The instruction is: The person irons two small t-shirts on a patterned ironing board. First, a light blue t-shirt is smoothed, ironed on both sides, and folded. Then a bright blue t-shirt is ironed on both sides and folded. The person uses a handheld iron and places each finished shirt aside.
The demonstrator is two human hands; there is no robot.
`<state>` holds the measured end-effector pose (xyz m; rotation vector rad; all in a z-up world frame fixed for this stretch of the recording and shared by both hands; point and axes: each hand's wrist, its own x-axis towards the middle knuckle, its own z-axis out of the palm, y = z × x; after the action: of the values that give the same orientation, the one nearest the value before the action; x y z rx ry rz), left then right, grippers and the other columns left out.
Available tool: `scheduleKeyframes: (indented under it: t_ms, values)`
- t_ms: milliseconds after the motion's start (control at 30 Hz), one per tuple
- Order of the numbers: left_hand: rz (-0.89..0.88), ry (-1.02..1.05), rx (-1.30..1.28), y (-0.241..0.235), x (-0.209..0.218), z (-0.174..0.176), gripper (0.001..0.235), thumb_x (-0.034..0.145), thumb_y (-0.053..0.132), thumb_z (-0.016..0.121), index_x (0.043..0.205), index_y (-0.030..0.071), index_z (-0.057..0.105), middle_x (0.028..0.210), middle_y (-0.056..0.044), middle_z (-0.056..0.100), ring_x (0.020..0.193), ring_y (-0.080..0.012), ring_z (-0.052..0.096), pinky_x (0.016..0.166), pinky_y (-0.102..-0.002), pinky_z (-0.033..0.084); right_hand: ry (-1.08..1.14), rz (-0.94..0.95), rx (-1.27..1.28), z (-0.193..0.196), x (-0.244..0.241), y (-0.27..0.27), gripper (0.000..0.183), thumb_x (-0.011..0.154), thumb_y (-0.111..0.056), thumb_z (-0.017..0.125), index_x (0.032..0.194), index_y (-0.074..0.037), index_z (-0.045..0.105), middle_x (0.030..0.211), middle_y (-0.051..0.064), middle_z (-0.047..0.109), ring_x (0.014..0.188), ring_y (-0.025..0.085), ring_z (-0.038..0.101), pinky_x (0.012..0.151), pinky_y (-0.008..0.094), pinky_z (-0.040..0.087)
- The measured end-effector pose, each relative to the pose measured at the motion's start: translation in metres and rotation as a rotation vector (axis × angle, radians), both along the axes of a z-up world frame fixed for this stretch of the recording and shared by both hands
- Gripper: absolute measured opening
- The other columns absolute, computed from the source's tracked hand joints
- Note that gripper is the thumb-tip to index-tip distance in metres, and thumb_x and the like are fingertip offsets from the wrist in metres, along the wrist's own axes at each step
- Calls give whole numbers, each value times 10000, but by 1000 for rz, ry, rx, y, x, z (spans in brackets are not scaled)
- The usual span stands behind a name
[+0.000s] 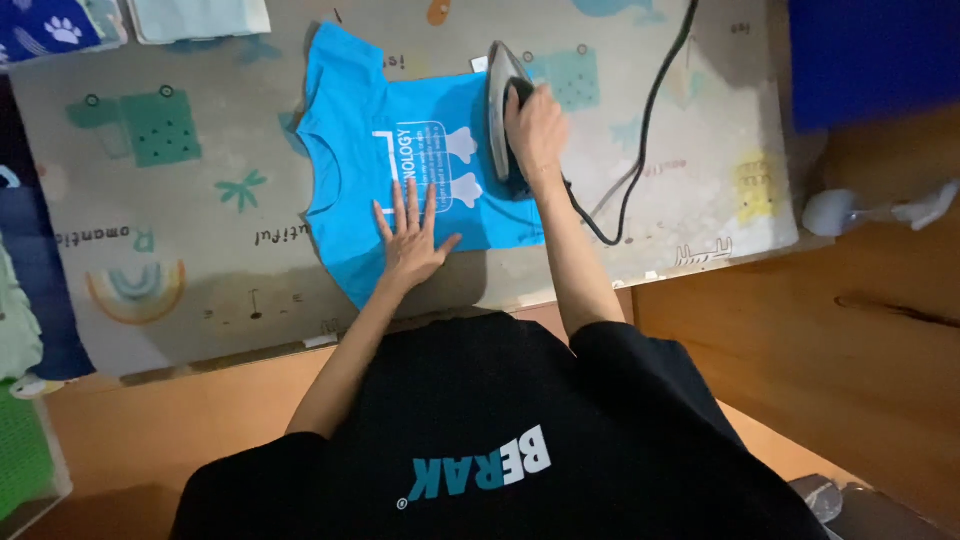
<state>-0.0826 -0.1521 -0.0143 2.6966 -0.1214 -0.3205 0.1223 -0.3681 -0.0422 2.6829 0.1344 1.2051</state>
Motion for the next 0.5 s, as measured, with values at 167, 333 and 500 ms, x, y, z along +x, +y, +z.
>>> scheduleKeyframes:
  t_ms: [167, 333, 500]
  values:
    - [-42, 77, -22, 3, 8, 1, 1085, 919, 731, 555, 1687, 219, -16, 1722, -178, -161, 1563, -392, -216, 1159, -732, -172, -11, -72, -181, 58, -103, 16, 454, 911, -555, 642, 879, -106, 703, 678, -16, 471, 570, 206, 526, 430, 358, 449]
    - [-49, 179, -78, 3, 10, 8, 1140, 905, 701, 611, 1681, 206, -62, 1708, -179, -208, 1534, -384, -291, 1122, -738, -215, 597, -105, 264, 76, -101, 20, 538, 991, -531, 578, 937, -2, 659, 612, 164, 672, 509, 338, 701, 385, 416, 514]
    - [-36, 160, -76, 3, 9, 3, 1161, 878, 707, 637, 1684, 224, -45, 1715, -168, -195, 1547, -388, -264, 1135, -733, -199, 305, -33, 141, 32, -15, -14, 525, 962, -547, 615, 966, -25, 671, 608, 124, 645, 508, 335, 687, 380, 421, 505]
